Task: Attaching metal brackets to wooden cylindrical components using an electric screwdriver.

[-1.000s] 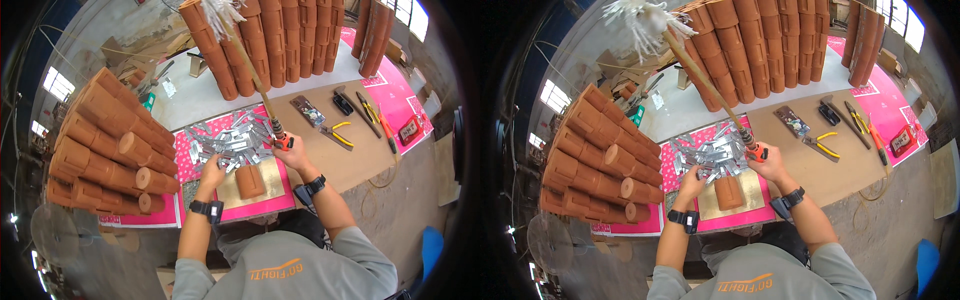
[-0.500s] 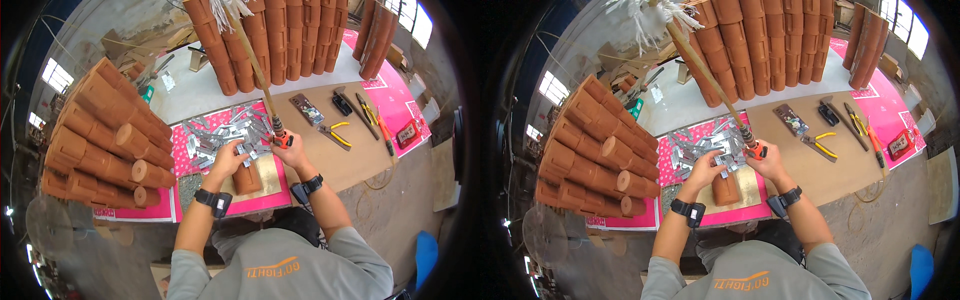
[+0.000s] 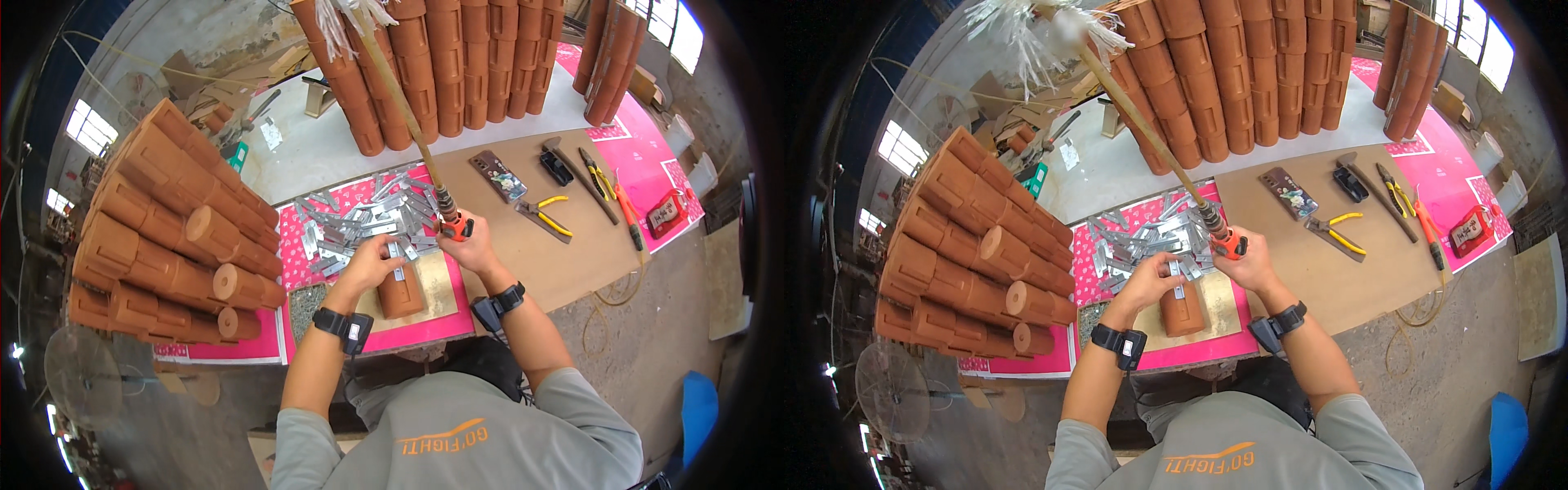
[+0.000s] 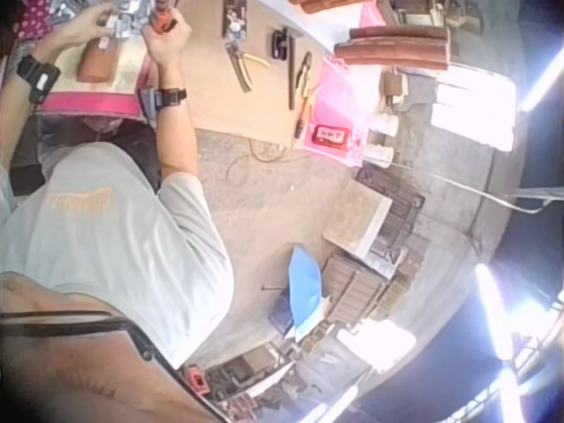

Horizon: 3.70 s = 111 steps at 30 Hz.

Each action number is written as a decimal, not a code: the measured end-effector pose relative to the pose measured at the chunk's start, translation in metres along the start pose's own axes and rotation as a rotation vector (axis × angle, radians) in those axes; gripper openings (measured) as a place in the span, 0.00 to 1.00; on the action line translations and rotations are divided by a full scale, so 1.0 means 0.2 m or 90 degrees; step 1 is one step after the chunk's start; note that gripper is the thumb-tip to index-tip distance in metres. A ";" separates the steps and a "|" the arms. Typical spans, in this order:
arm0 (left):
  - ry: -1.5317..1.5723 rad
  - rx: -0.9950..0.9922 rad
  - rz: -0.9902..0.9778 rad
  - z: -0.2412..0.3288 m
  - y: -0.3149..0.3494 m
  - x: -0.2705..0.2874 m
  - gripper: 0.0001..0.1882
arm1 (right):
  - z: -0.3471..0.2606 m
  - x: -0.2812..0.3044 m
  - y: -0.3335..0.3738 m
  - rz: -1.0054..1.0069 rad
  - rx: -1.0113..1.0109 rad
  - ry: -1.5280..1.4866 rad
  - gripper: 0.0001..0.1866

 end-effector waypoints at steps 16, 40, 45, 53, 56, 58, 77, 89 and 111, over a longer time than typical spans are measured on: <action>-0.384 -0.210 0.057 0.10 0.44 -0.13 0.54 | -0.01 0.00 0.00 -0.005 -0.002 -0.014 0.10; -0.423 -0.181 0.447 -0.09 0.84 0.19 0.14 | 0.06 0.01 0.02 -0.019 -0.035 -0.031 0.10; -0.480 -0.075 0.408 -0.16 0.86 0.24 0.09 | 0.04 -0.02 0.01 0.007 -0.026 -0.020 0.09; -0.439 -0.096 0.415 -0.18 0.87 0.27 0.04 | 0.03 -0.01 0.03 -0.017 -0.015 -0.032 0.09; -0.395 -0.119 0.469 -0.21 0.88 0.27 0.06 | 0.04 0.00 0.03 -0.003 -0.023 -0.047 0.10; -0.372 -0.127 0.513 -0.23 0.90 0.26 0.07 | 0.05 0.01 0.04 0.001 -0.046 -0.056 0.10; 0.465 -0.143 0.167 -0.10 0.67 -0.26 0.12 | -0.77 -0.05 0.09 -0.169 -0.022 -0.284 0.11; 0.266 -0.155 0.218 -0.06 0.70 -0.35 0.09 | -0.72 -0.14 0.10 -0.140 -0.037 -0.408 0.09; -0.028 -0.379 0.365 -0.06 0.67 -0.36 0.07 | -0.66 -0.21 0.14 -0.150 -0.030 -0.339 0.10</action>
Point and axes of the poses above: each hand's wrist, its own y-axis away from the middle knuckle, its own x-axis out of the back of the hand, z = x × y, the point moved 1 cm from there along -y, towards the middle knuckle, and after that the axes turned 11 degrees about y, right-handed, at the moved point
